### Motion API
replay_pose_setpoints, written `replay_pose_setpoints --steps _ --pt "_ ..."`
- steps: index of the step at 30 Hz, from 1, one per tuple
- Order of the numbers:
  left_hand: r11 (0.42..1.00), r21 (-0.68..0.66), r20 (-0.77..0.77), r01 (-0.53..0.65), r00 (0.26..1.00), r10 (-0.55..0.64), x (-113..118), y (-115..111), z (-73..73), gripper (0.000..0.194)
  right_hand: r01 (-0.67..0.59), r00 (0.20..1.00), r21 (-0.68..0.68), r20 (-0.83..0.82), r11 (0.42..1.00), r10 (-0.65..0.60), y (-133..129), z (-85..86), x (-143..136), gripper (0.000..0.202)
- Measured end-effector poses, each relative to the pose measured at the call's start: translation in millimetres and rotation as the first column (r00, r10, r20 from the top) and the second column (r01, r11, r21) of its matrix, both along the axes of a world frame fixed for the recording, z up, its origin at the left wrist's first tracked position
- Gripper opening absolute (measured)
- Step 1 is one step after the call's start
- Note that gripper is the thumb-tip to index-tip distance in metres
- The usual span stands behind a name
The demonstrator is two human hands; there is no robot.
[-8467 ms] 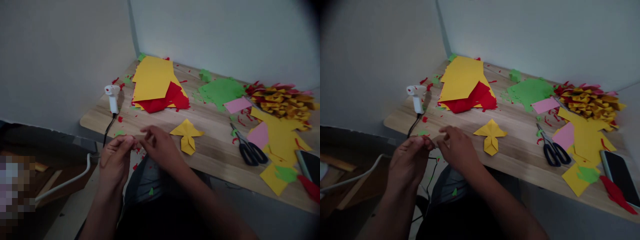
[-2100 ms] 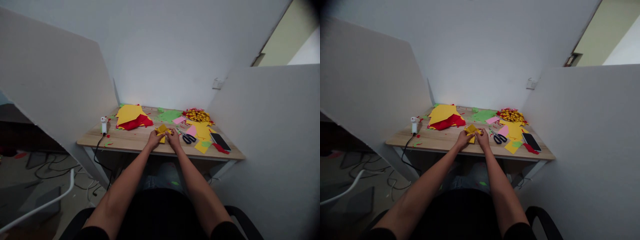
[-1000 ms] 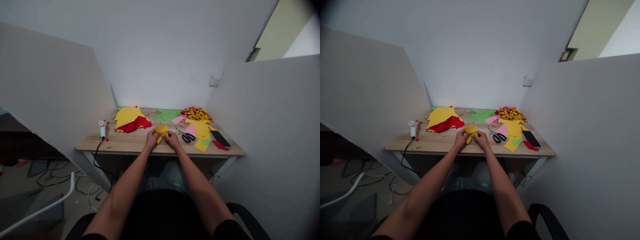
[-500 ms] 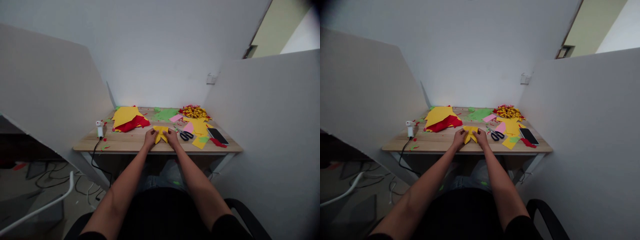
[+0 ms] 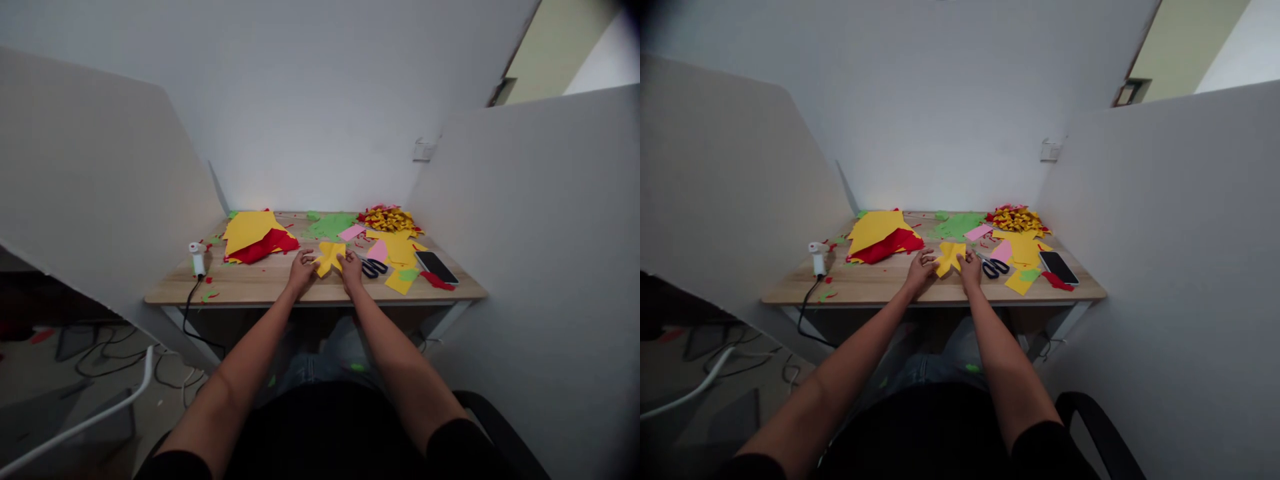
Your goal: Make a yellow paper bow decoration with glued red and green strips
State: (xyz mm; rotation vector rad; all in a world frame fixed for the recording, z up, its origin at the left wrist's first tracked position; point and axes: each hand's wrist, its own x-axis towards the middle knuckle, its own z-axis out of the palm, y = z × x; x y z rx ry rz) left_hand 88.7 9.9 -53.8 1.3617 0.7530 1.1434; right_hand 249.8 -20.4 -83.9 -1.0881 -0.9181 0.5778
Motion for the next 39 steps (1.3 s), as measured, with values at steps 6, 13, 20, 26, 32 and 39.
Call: replay_pose_setpoints --steps 6,13,20,26,32,39 --pt "0.999 0.037 -0.055 0.029 0.998 -0.026 2 0 -4.2 0.028 0.008 1.000 -0.044 -0.011 0.999 -0.009 -4 4.2 -4 0.035" --pt "0.998 0.067 -0.061 0.006 0.998 -0.002 1 3 -7.5 0.037 -0.033 0.999 -0.076 0.034 0.997 0.036 -10 8.7 -7 0.035" --pt "0.995 0.097 -0.032 -0.021 0.999 0.024 0 -2 1.1 0.035 -0.032 0.999 -0.067 -0.027 0.997 0.030 -10 10.5 -9 0.035" --pt "0.993 0.098 -0.033 0.064 0.998 -0.061 2 -14 3.3 0.056 0.061 0.997 -0.055 -0.033 0.997 -0.063 -12 11.4 -7 0.037" --pt "0.995 0.038 0.073 -0.090 0.994 0.087 1 -7 2.8 0.057 0.062 0.998 -0.021 0.027 0.998 -0.061 -18 17.1 -10 0.052" --pt "0.982 0.060 0.112 -0.178 0.979 0.170 -1 -9 2.2 0.056 -0.011 0.997 0.016 0.074 1.000 0.010 -23 24.6 -17 0.058"
